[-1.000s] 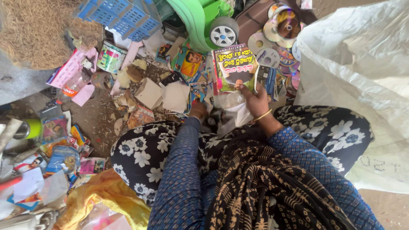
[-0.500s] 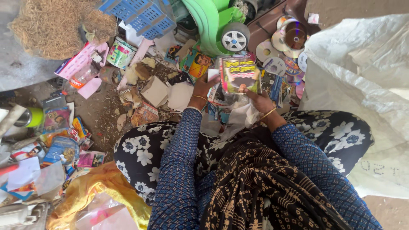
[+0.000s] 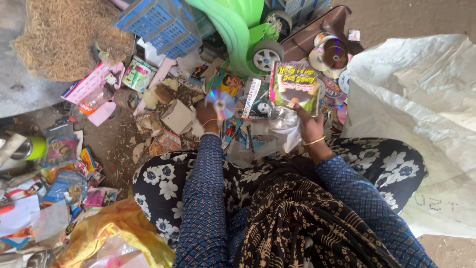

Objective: The person sorts through various discarded materials on the floor, including CDs, DVD cases, and paper, by hand, placing items into a yellow plastic bag.

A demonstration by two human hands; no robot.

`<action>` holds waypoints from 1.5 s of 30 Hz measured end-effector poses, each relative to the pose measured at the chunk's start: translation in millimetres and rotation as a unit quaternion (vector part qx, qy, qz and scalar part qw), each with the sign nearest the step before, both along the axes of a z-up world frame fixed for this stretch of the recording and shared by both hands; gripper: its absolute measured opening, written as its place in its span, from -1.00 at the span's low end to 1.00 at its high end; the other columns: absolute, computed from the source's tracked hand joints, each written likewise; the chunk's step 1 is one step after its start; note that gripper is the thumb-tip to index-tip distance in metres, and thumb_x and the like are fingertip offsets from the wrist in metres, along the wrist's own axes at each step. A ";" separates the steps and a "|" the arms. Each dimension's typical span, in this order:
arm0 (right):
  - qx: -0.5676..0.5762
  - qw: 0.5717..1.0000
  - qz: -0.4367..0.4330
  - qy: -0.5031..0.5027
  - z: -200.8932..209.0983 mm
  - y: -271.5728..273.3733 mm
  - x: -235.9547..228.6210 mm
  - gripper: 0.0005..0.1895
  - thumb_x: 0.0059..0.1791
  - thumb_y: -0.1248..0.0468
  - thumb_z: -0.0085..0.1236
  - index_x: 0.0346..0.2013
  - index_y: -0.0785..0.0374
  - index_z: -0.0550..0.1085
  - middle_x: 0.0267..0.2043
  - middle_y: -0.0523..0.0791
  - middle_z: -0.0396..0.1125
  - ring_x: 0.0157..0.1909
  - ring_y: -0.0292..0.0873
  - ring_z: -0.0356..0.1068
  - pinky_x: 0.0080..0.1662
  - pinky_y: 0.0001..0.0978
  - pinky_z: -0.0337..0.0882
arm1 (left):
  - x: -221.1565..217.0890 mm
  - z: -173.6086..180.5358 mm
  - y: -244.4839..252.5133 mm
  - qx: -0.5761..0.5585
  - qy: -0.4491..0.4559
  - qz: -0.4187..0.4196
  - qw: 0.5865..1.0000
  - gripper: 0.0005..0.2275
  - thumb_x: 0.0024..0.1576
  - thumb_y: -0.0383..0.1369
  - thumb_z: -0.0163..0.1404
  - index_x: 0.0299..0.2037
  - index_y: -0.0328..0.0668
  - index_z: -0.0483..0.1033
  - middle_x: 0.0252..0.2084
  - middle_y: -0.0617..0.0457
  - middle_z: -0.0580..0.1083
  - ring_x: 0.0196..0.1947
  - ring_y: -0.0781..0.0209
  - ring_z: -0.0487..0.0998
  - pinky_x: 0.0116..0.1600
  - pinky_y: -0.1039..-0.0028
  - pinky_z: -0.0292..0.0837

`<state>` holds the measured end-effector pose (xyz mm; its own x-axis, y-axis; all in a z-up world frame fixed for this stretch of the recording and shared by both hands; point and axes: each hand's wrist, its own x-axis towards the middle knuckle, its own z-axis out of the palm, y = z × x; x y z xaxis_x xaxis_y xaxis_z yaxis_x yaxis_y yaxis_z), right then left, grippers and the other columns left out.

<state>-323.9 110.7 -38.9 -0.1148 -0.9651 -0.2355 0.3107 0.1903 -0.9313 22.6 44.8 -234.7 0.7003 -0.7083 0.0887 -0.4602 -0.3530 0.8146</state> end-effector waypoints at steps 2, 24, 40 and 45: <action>-0.061 0.998 -0.011 -0.006 29.2 3.5 0.1 -0.65 0.01 0.34 0.24 0.04 0.44 0.46 -0.09 -0.07 0.47 -0.11 -0.19 0.47 -0.02 -0.36 0.45 | 6.5 -4.4 5.7 0.103 0.053 -0.024 0.993 -0.68 0.20 -0.18 0.08 -0.06 -0.33 0.57 -0.10 -0.28 0.57 -0.12 -0.23 0.58 -0.02 0.12 0.49; -0.160 0.853 0.183 0.462 55.7 1.0 13.4 -0.68 -0.04 0.07 0.32 -0.21 0.29 0.62 -0.30 0.05 0.52 -0.33 -0.12 0.50 -0.25 -0.27 0.42 | -70.3 194.1 -11.6 -0.086 0.301 -0.516 0.797 -0.70 0.18 -0.44 0.13 0.11 -0.35 0.52 -0.08 0.03 0.61 -0.14 0.38 0.61 -0.03 0.54 0.55; 0.022 0.928 0.201 0.313 -32.4 -28.1 1.2 -0.51 -0.03 -0.05 0.29 -0.07 0.32 0.55 -0.12 0.01 0.52 -0.10 -0.08 0.51 -0.02 -0.27 0.47 | -89.1 179.8 -7.7 -0.165 0.353 -0.410 0.824 -0.68 -0.01 -0.43 0.31 -0.08 -0.36 0.57 -0.16 -0.01 0.61 -0.21 0.36 0.61 -0.08 0.51 0.56; -0.105 0.989 0.084 0.054 -37.7 -32.3 -3.8 -0.74 0.04 0.23 0.23 -0.06 0.35 0.56 -0.12 -0.10 0.50 -0.13 -0.29 0.43 -0.04 -0.44 0.45 | -94.8 182.4 -6.3 -0.150 0.469 -0.386 0.781 -0.66 0.13 -0.34 0.23 0.05 -0.35 0.55 -0.07 -0.01 0.59 -0.14 0.31 0.59 -0.03 0.49 0.54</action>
